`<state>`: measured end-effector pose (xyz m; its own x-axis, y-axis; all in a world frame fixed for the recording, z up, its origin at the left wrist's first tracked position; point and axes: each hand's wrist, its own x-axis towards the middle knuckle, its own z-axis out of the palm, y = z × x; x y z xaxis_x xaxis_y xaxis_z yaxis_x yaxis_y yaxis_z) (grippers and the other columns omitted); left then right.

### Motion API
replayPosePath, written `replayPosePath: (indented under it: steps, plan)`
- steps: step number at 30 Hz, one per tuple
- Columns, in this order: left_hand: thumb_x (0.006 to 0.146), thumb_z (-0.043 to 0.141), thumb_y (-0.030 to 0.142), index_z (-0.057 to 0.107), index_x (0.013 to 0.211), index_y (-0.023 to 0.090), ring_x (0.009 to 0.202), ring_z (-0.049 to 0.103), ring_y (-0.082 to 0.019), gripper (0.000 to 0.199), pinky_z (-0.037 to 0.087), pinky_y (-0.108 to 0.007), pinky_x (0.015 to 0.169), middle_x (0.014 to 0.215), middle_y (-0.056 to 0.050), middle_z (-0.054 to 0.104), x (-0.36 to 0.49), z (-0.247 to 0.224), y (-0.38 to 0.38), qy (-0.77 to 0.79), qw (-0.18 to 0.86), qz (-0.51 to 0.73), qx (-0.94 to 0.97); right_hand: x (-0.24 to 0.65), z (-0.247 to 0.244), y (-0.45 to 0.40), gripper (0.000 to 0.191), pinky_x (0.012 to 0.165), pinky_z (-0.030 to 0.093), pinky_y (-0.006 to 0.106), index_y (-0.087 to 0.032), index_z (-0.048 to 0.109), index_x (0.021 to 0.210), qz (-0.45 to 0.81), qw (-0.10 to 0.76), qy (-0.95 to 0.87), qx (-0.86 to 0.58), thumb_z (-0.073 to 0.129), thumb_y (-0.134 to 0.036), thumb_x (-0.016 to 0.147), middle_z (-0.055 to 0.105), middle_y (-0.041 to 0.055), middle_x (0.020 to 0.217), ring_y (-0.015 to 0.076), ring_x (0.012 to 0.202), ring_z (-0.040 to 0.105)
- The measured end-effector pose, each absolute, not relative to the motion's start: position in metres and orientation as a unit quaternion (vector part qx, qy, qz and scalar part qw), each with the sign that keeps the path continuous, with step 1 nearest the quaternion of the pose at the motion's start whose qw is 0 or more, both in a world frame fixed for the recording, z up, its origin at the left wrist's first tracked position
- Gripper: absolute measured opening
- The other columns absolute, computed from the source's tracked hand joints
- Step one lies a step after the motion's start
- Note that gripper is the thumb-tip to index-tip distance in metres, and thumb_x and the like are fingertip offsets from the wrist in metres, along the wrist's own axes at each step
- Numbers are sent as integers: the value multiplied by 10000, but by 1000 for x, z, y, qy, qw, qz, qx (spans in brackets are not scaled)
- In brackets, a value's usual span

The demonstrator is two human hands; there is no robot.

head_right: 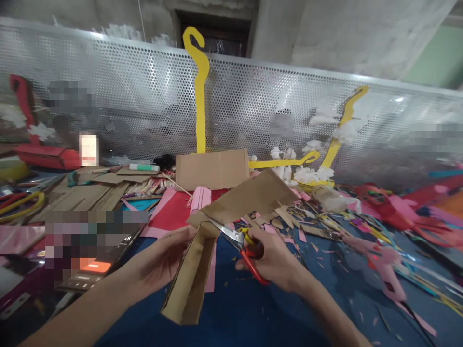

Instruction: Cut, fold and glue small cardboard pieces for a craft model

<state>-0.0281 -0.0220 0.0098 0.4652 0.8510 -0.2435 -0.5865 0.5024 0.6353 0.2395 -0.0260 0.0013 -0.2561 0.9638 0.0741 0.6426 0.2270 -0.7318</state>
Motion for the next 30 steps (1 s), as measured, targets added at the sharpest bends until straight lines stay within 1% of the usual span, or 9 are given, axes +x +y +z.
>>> replayPosePath:
  steps: [2,4,6,10,13,19,22,26,30]
  plan:
    - [848,773,114,701,892,97,605,642,-73,86,538,-164,594,774,-28,685,-28,11,-22,276,816,442,251,238,4,-29,366,546,349,250,-219,566,865,303,272,-740,-535,872,-236,664,517,-52,729,137,641,428]
    - [845,776,118,693,859,108,588,627,-69,85,532,-166,579,761,-22,675,-29,12,-23,280,814,439,258,237,6,-32,408,583,393,257,-224,587,970,301,277,-746,-526,865,-233,672,551,-38,790,153,686,467]
    - [838,785,122,687,844,115,585,621,-69,99,534,-173,584,755,-19,670,-28,12,-23,287,813,436,259,236,7,-35,392,617,421,265,-226,593,1008,302,279,-747,-522,843,-238,705,573,-25,826,164,717,492]
    - [815,811,135,679,836,115,631,639,-84,135,531,-180,614,765,-26,666,-27,6,-23,283,816,429,264,234,5,-36,290,607,409,260,-218,592,919,314,275,-749,-514,819,-232,739,547,-28,787,149,684,458]
    - [819,818,177,680,869,114,629,616,-78,160,514,-177,620,777,-34,658,-28,-1,-21,253,828,416,276,235,1,-34,215,588,393,250,-207,607,890,328,297,-752,-489,792,-272,802,542,-23,772,142,672,449]
    - [794,841,213,687,954,114,648,591,-82,244,520,-190,652,822,-37,659,-32,-5,-17,264,834,398,277,240,-5,-27,314,548,308,241,-185,572,779,361,305,-742,-476,803,-393,823,431,-50,692,117,627,370]
    - [783,848,214,693,972,109,663,597,-85,266,531,-192,670,833,-40,662,-32,-3,-17,271,838,388,270,241,-4,-26,350,535,278,238,-187,543,736,383,297,-727,-486,828,-380,796,387,-65,665,108,612,337]
    - [822,812,235,699,990,119,698,628,-106,233,550,-208,698,838,-47,672,-32,-2,-18,259,838,384,289,243,-6,-26,321,529,290,230,-184,566,734,403,300,-717,-483,847,-336,766,382,-68,665,104,605,339]
    - [857,781,253,699,1017,116,778,682,-146,226,572,-241,759,876,-73,699,-32,-2,-19,247,836,376,314,245,-11,-25,304,520,278,231,-174,585,699,367,309,-711,-515,842,-327,759,398,-68,638,104,590,347]
